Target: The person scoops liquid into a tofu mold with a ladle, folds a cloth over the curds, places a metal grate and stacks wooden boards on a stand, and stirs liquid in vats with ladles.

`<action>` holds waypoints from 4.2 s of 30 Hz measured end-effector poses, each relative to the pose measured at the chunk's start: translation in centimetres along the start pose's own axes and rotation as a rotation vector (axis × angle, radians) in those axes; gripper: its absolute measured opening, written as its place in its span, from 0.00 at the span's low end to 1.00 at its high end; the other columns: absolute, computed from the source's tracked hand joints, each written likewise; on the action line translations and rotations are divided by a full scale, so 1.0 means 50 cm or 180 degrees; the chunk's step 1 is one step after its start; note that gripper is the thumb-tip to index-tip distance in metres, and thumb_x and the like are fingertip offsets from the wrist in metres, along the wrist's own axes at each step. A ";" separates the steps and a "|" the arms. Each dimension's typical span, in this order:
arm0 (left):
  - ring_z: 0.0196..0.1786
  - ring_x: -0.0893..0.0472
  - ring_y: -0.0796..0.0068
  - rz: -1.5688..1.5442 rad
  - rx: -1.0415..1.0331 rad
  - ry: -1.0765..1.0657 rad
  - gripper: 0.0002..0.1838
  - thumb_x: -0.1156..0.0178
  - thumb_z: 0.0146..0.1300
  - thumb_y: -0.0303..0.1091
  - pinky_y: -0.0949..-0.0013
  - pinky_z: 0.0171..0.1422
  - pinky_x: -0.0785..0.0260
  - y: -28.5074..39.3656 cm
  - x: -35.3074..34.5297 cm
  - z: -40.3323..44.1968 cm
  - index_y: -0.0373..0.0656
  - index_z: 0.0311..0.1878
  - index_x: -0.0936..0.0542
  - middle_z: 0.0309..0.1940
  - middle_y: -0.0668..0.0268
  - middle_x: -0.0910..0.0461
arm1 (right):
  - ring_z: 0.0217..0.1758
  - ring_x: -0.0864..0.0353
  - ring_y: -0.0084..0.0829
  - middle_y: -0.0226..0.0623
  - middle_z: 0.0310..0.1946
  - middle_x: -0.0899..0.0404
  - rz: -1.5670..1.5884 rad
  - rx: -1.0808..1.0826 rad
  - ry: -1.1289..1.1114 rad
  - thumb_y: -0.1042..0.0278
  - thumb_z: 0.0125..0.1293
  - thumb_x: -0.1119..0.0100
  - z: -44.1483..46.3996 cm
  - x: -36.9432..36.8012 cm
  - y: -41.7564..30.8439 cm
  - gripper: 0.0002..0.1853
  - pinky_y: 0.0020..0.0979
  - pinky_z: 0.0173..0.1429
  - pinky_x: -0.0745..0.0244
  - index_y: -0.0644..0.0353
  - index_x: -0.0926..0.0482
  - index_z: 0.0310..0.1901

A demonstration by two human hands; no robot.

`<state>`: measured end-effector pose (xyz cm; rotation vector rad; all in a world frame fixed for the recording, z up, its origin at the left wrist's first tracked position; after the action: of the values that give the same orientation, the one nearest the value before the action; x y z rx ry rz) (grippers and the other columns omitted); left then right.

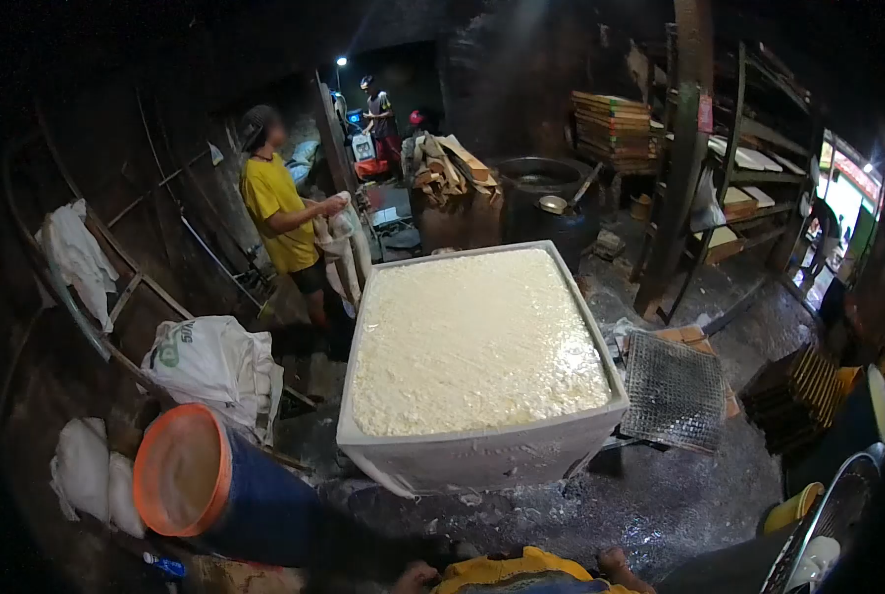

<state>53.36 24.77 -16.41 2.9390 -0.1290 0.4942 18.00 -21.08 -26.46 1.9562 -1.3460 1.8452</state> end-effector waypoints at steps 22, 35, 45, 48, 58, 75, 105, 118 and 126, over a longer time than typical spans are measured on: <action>0.68 0.40 0.55 -0.1799 -0.6340 0.0733 0.31 0.45 0.61 0.55 0.46 0.71 0.55 0.536 0.387 -0.914 0.47 0.63 0.30 0.65 0.49 0.38 | 0.36 0.18 0.41 0.40 0.35 0.18 -0.0502 -0.0450 -0.0967 0.56 0.56 0.50 0.015 0.051 -0.072 0.16 0.42 0.38 0.24 0.55 0.19 0.39; 0.69 0.44 0.48 -0.2011 -0.8119 0.0387 0.38 0.49 0.55 0.68 0.45 0.71 0.55 0.512 0.371 -1.152 0.48 0.61 0.29 0.65 0.45 0.42 | 0.36 0.19 0.42 0.42 0.35 0.18 -0.0385 -0.0626 -0.0884 0.53 0.53 0.46 -0.017 0.046 -0.101 0.16 0.43 0.38 0.25 0.56 0.19 0.36; 0.69 0.44 0.50 -0.2091 -0.8201 0.0412 0.36 0.51 0.59 0.65 0.44 0.71 0.57 0.484 0.391 -1.154 0.46 0.61 0.30 0.64 0.47 0.40 | 0.35 0.19 0.42 0.43 0.35 0.18 -0.0272 -0.0723 -0.0773 0.52 0.51 0.44 -0.022 0.047 -0.108 0.17 0.44 0.38 0.25 0.57 0.20 0.35; 0.69 0.44 0.50 -0.2160 -0.8198 0.0372 0.36 0.52 0.60 0.64 0.43 0.71 0.58 0.491 0.406 -1.160 0.45 0.62 0.30 0.64 0.47 0.40 | 0.35 0.19 0.42 0.43 0.35 0.18 -0.0203 -0.0795 -0.0755 0.51 0.51 0.43 -0.038 0.046 -0.112 0.18 0.44 0.38 0.25 0.57 0.20 0.34; 0.69 0.43 0.52 -0.1957 -0.7623 0.0308 0.34 0.53 0.64 0.60 0.43 0.72 0.61 0.510 0.436 -1.070 0.44 0.63 0.31 0.64 0.49 0.38 | 0.35 0.20 0.43 0.45 0.35 0.18 0.0076 -0.0972 -0.0531 0.49 0.48 0.40 -0.023 0.027 -0.133 0.19 0.44 0.39 0.26 0.58 0.20 0.32; 0.62 0.35 0.43 -0.4926 -0.0461 -0.0921 0.35 0.59 0.65 0.56 0.38 0.63 0.46 0.323 0.192 0.093 0.46 0.70 0.47 0.64 0.50 0.37 | 0.17 0.26 0.36 0.39 0.15 0.25 0.0810 -0.1047 -0.0684 0.58 0.52 0.40 0.142 -0.005 -0.143 0.15 0.36 0.24 0.31 0.63 0.24 0.20; 0.33 0.32 0.68 -0.8635 0.0099 -0.0015 0.13 0.57 0.64 0.49 0.48 0.57 0.39 0.328 0.157 0.298 0.53 0.39 0.29 0.32 0.68 0.33 | 0.38 0.21 0.41 0.46 0.36 0.22 0.1141 0.1771 -0.2109 0.53 0.62 0.46 0.168 0.005 -0.727 0.17 0.42 0.43 0.27 0.59 0.22 0.40; 0.49 0.26 0.62 -0.8437 -0.1313 -0.0379 0.22 0.54 0.62 0.56 0.44 0.59 0.37 0.371 0.157 0.184 0.54 0.52 0.27 0.48 0.66 0.26 | 0.49 0.25 0.42 0.45 0.46 0.24 0.1217 0.2078 -0.2281 0.53 0.64 0.48 0.215 0.010 -0.768 0.21 0.41 0.53 0.31 0.59 0.28 0.52; 0.58 0.28 0.61 -0.6593 -0.2953 -0.0277 0.29 0.47 0.61 0.52 0.55 0.63 0.36 0.364 0.106 0.069 0.43 0.59 0.31 0.57 0.63 0.28 | 0.52 0.27 0.37 0.40 0.48 0.25 0.5984 0.0434 -0.1649 0.52 0.69 0.53 0.209 0.056 -0.790 0.25 0.40 0.58 0.33 0.62 0.34 0.59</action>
<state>57.43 5.98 -15.32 1.0163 1.7413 -0.1094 51.40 -5.68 -8.44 0.7880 -4.0495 1.5141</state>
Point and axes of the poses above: each hand's wrist, its own z-axis towards the middle knuckle, its own x-axis out of the back of the hand, y = z × x, the point moved 3 cm from there along z, towards the middle knuckle
